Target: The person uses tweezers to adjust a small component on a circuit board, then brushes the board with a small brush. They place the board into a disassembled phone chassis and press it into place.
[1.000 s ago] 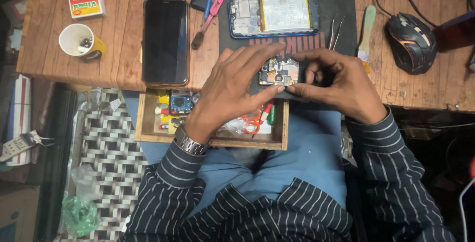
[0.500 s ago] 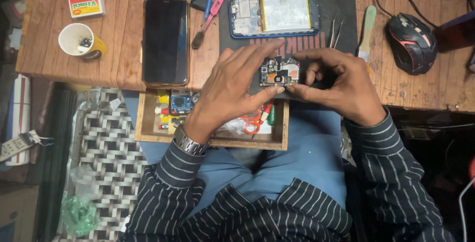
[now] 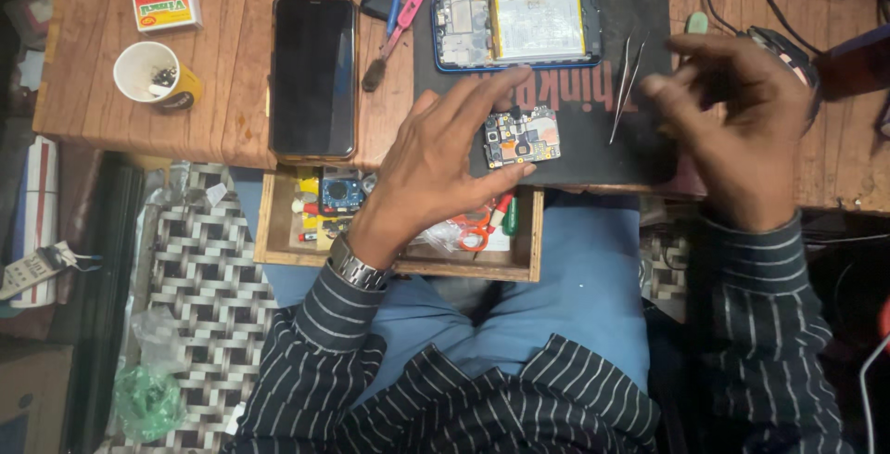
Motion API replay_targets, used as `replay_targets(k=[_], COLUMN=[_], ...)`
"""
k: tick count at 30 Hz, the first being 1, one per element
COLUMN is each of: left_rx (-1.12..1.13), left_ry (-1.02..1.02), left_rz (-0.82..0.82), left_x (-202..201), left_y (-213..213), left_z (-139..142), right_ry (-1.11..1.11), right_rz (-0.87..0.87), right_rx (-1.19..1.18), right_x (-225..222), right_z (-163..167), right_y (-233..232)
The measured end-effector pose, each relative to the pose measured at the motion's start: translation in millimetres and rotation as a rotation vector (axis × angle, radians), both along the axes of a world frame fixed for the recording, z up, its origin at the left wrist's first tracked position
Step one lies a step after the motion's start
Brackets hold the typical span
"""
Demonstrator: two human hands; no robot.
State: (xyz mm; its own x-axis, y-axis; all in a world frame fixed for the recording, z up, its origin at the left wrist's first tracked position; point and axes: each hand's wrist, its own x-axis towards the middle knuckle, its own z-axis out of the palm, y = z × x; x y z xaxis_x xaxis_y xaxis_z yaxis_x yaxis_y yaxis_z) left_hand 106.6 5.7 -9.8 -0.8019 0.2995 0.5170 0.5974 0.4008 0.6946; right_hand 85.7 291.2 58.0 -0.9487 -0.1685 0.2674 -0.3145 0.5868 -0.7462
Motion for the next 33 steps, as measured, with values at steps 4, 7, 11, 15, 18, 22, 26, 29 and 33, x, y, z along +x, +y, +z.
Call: replay_targets(k=[4, 7, 11, 15, 18, 22, 26, 29, 33], left_rx=[-0.019, 0.009, 0.008, 0.011, 0.012, 0.04, 0.039, 0.032, 0.033], left_ry=[0.014, 0.006, -0.003, 0.007, 0.034, 0.084, 0.062, 0.051, 0.022], left_rz=[0.023, 0.005, 0.005, 0.001, -0.006, -0.002, -0.005, 0.012, 0.025], left_x=[0, 2, 3, 4, 4, 4, 6, 7, 4], left_y=[3, 5, 8, 8, 8, 9, 7, 7, 8], left_z=[-2, -3, -3, -3, -3, -4, -4, -4, -3], right_ry=[0.15, 0.21, 0.131, 0.084, 0.191, 0.161, 0.146, 0.122, 0.213], right_rz=[-0.134, -0.114, -0.12, -0.143, -0.118, -0.129, -0.131, -0.123, -0.066], right_rx=[0.198, 0.39, 0.461, 0.447, 0.566, 0.535, 0.517, 0.454, 0.545], right_x=[1, -2, -6, -7, -9, -11, -11, -9, -5], right_z=[-4, -12, -23, -29, -31, -33, -32, -28, -17], right_y=[14, 22, 33, 41, 46, 47, 43, 36, 22])
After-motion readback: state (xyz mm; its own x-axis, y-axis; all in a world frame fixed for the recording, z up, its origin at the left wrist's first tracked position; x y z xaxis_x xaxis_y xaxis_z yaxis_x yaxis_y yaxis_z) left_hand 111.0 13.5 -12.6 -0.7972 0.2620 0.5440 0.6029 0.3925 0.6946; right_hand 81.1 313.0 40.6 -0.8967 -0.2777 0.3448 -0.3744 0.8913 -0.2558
